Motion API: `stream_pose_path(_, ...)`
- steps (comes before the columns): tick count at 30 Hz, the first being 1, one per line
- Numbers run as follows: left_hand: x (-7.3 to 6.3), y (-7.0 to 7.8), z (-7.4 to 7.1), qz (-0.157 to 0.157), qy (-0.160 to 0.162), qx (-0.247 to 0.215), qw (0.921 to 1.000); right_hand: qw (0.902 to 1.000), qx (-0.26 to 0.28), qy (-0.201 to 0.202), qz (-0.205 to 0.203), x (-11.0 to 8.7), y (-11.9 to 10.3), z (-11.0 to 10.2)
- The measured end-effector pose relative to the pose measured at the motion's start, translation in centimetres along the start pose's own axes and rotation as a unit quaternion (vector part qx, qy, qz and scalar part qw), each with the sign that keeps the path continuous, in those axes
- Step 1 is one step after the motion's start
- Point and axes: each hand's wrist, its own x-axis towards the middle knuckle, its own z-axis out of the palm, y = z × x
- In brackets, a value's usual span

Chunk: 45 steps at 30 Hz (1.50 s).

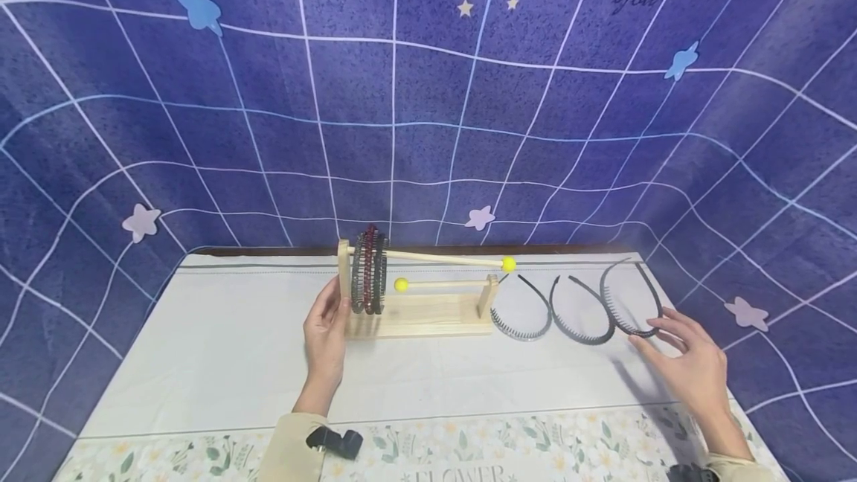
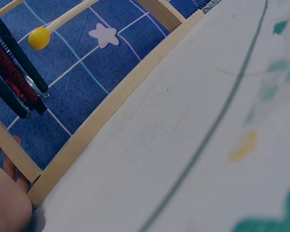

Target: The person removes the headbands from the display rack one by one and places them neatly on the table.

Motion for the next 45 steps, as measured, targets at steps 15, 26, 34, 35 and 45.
stream_pose_path(15, 0.0, -0.1, -0.1, 0.003, -0.003, 0.013, 0.9999, 0.9957, -0.055, -0.071, -0.023, 1.3, 5.2, -2.4)
stream_pose_path(26, 0.0, 0.0, -0.2, 0.001, -0.006, 0.002, 1.0, 0.9867, -0.112, -0.113, -0.035, 2.1, 6.8, -3.2)
stream_pose_path(34, 0.0, -0.1, -0.1, 0.004, -0.005, -0.002, 1.0, 0.975, -0.157, -0.15, -0.045, 2.6, 7.8, -3.8)
stream_pose_path(35, 0.1, -0.1, -0.1, 0.004, -0.005, -0.002, 1.0, 0.9746, -0.157, -0.154, -0.044, 2.6, 7.9, -3.8)
stream_pose_path(45, 0.1, -0.1, -0.1, 0.004, -0.004, 0.001, 1.0, 0.9701, -0.165, -0.173, -0.039, 3.3, 8.9, -3.8)
